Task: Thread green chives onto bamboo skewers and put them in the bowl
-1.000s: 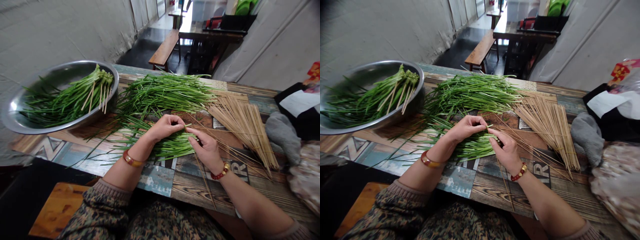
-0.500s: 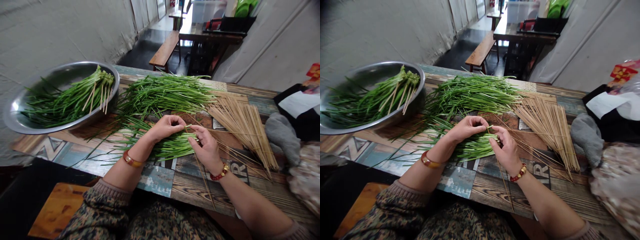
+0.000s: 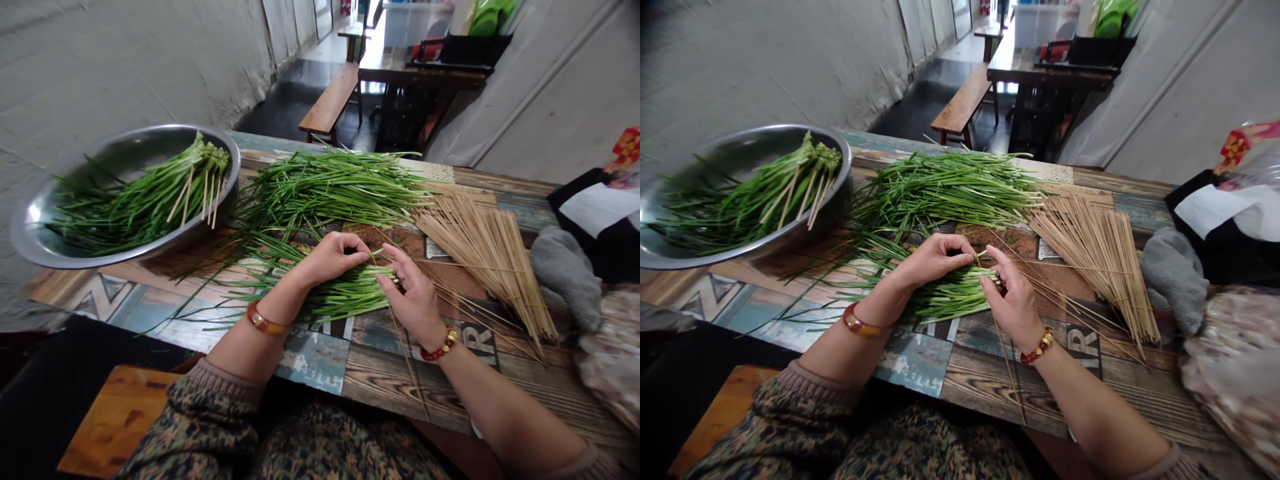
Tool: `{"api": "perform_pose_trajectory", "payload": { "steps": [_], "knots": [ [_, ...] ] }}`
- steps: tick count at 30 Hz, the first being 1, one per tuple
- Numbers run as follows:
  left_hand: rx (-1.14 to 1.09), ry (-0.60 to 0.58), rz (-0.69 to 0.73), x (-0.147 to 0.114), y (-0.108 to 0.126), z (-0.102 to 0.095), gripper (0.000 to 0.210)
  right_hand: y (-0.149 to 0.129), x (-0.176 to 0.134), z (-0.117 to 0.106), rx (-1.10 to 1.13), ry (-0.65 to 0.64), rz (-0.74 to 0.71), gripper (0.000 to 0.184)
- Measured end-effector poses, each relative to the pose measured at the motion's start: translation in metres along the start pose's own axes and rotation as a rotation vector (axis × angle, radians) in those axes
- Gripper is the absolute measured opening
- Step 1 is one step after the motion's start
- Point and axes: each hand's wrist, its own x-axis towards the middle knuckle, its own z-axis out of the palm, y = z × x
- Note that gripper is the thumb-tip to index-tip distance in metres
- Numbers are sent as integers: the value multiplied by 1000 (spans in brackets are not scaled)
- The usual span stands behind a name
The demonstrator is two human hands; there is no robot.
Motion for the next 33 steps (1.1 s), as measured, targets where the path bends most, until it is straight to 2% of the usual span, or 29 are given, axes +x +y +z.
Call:
{"api": "perform_pose_trajectory", "payload": {
  "steps": [12, 33],
  "knots": [
    [-79, 43, -26, 0, -2, 2, 17, -2, 0, -2, -63, -25, -14, 55],
    [-8, 85, 59, 0, -2, 3, 12, -7, 1, -3, -42, -37, -36, 58]
  ]
}}
